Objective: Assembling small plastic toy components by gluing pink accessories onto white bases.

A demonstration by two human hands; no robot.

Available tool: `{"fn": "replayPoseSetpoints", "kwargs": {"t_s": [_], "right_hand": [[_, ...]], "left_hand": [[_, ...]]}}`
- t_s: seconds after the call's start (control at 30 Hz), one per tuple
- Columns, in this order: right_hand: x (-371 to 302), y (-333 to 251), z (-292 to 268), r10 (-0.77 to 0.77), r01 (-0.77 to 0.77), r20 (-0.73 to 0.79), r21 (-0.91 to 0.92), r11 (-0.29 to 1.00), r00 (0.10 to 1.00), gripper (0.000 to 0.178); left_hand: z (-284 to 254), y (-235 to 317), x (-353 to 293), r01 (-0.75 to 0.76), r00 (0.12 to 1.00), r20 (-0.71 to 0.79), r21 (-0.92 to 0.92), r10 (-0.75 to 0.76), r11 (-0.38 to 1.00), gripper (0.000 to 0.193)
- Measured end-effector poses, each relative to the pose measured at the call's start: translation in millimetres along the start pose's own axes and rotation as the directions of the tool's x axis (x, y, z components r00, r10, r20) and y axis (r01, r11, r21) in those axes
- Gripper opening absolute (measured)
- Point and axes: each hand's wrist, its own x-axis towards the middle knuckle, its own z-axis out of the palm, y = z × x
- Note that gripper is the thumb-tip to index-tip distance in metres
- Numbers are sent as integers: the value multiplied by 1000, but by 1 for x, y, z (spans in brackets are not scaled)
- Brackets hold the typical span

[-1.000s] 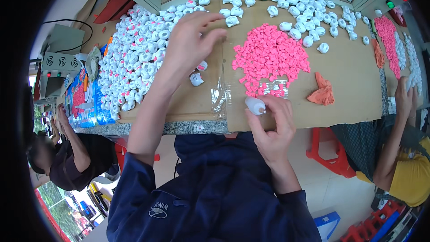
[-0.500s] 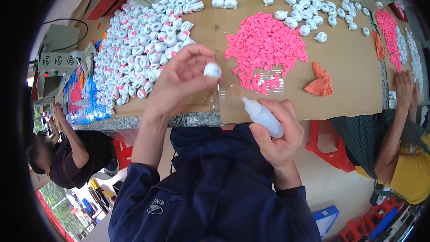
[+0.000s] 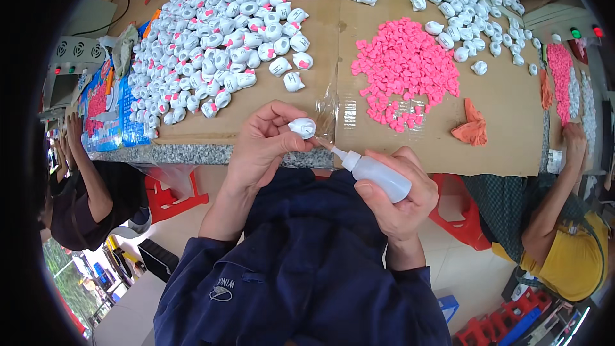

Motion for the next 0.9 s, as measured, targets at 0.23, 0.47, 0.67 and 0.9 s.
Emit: {"fn": "replayPoseSetpoints", "kwargs": {"t_s": [0.23, 0.47, 0.67, 0.9], "right_hand": [[0, 1, 3, 36, -35, 5, -43, 998, 999, 35], [0, 1, 0, 50, -49, 20, -35, 998, 999, 32], [1, 0, 0, 80, -80, -2, -28, 996, 997, 32], [1, 2, 3, 29, -30, -9, -51, 998, 1000, 37]], "left_hand": [[1, -2, 1, -5, 1000, -5, 35, 5, 999, 27], [1, -2, 2, -17, 1000, -3, 21, 17, 1000, 27], [1, 1, 1, 9, 1000, -2, -2, -9, 1000, 25], [2, 0, 1, 11, 1000, -13, 71, -10, 997, 27]]}}
